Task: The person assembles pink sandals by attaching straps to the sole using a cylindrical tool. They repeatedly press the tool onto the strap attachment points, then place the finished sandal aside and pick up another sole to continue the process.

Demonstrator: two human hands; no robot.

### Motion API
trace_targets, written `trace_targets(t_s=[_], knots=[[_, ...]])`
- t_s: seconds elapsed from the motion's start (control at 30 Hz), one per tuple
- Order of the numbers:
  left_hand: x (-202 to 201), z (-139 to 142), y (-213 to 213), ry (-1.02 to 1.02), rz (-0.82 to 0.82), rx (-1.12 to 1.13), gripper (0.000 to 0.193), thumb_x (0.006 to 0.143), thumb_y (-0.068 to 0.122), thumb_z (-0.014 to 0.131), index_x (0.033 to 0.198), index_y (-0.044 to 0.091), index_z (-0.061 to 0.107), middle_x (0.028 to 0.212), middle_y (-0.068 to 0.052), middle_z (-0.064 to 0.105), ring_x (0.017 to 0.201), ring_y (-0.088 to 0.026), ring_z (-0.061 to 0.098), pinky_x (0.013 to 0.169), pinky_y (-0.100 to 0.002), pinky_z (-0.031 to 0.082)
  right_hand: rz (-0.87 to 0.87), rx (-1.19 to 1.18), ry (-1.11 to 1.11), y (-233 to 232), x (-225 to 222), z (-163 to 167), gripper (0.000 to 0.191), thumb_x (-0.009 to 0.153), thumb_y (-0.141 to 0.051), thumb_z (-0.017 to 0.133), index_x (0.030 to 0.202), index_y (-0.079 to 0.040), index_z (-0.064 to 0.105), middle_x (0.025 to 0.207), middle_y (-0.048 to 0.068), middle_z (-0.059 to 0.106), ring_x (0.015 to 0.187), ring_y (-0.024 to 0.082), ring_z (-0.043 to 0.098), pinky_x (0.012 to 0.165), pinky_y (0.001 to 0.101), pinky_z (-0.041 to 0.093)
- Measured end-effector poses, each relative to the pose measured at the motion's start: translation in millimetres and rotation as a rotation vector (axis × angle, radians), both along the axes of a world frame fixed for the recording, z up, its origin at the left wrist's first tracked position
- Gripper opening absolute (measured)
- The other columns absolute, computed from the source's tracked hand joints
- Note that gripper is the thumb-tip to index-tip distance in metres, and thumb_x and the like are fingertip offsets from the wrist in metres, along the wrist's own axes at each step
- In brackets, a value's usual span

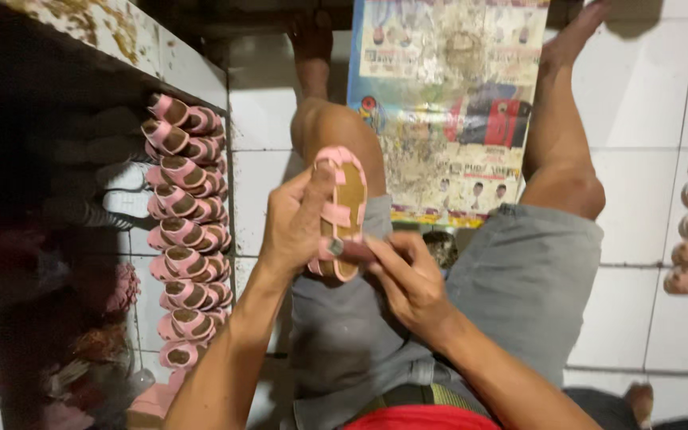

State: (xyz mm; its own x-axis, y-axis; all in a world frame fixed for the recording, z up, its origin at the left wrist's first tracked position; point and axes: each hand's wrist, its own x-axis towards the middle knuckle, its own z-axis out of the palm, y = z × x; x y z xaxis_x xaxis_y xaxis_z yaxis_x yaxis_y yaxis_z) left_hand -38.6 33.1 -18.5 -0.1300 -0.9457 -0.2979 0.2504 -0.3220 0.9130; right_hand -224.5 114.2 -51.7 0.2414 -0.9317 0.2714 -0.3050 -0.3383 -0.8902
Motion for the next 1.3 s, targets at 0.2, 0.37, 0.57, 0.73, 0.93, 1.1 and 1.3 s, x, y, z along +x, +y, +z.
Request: trace_targets(t_s=[0.2,0.37,0.57,0.73,0.93,1.1,1.3], knots=[[-0.2,8.5,-0.8,-0.143,-0.040,0.079,0.056,0.100,0.053,0.049,0.108,0.002,0.068,0.075,-0.004,0.069,0.062,-0.012,0.066,0.055,-0.026,0.056,-0.042,0.111,-0.006,-9.2,-39.1,12.0,0.043,0.095,0.006,0.066,0.137,-0.003,0.064,0.114,0.013,0.059,0.098,0.024,0.060,0.086,0.0327,0.050],[-7.4,16.5,-6.8,-0.352,-0.102,-0.026,0.054,0.103,0.051,0.050,0.112,0.003,0.073,0.078,-0.002,0.069,0.068,-0.007,0.065,0.056,-0.025,0.055,-0.036,-0.057,0.130,-39.0,-28.7,29.6,0.043,0.094,0.002,0.071,0.136,-0.005,0.064,0.115,0.014,0.057,0.094,0.023,0.061,0.083,0.0325,0.052],[-12.0,22.5,-13.6,-0.426,-0.132,0.046,0.050,0.103,0.048,0.051,0.108,0.005,0.074,0.071,-0.003,0.069,0.062,-0.007,0.064,0.052,-0.027,0.054,0.016,-0.135,0.250,-46.1,-37.9,35.8,0.044,0.092,0.002,0.072,0.135,-0.005,0.065,0.110,0.014,0.058,0.090,0.026,0.061,0.078,0.0340,0.052],[-9.1,16.7,-13.9,-0.334,-0.117,0.035,0.049,0.102,0.048,0.050,0.111,0.005,0.073,0.073,-0.002,0.071,0.065,-0.007,0.066,0.055,-0.026,0.054,-0.116,-0.027,0.182,-45.0,-49.8,36.0,0.042,0.095,0.005,0.070,0.136,-0.005,0.064,0.109,0.013,0.060,0.091,0.024,0.062,0.079,0.0330,0.053],[-3.9,2.7,-9.7,-0.380,-0.149,-0.513,0.067,0.105,0.059,0.056,0.114,-0.007,0.063,0.091,-0.012,0.069,0.083,-0.011,0.064,0.065,-0.027,0.057,0.009,-0.129,0.082,-46.5,-15.9,10.8,0.044,0.095,0.004,0.071,0.137,-0.003,0.063,0.111,0.014,0.058,0.094,0.024,0.061,0.083,0.0330,0.052],[-0.8,-5.1,-14.3,-0.108,-0.032,0.144,0.056,0.103,0.051,0.051,0.104,-0.002,0.069,0.079,-0.009,0.070,0.066,-0.013,0.067,0.056,-0.026,0.056,0.008,-0.003,-0.041,-54.4,-18.8,-3.0,0.042,0.095,0.009,0.067,0.136,-0.002,0.064,0.114,0.012,0.060,0.096,0.023,0.063,0.086,0.0306,0.052],[1.6,-6.8,-11.5,-0.030,-0.049,0.151,0.064,0.102,0.055,0.049,0.108,-0.005,0.069,0.086,-0.013,0.074,0.070,-0.017,0.072,0.059,-0.029,0.060,-0.013,-0.127,-0.098,-46.8,-8.1,-7.2,0.041,0.097,0.006,0.067,0.136,-0.003,0.062,0.120,0.015,0.050,0.104,0.025,0.058,0.093,0.0320,0.051]])
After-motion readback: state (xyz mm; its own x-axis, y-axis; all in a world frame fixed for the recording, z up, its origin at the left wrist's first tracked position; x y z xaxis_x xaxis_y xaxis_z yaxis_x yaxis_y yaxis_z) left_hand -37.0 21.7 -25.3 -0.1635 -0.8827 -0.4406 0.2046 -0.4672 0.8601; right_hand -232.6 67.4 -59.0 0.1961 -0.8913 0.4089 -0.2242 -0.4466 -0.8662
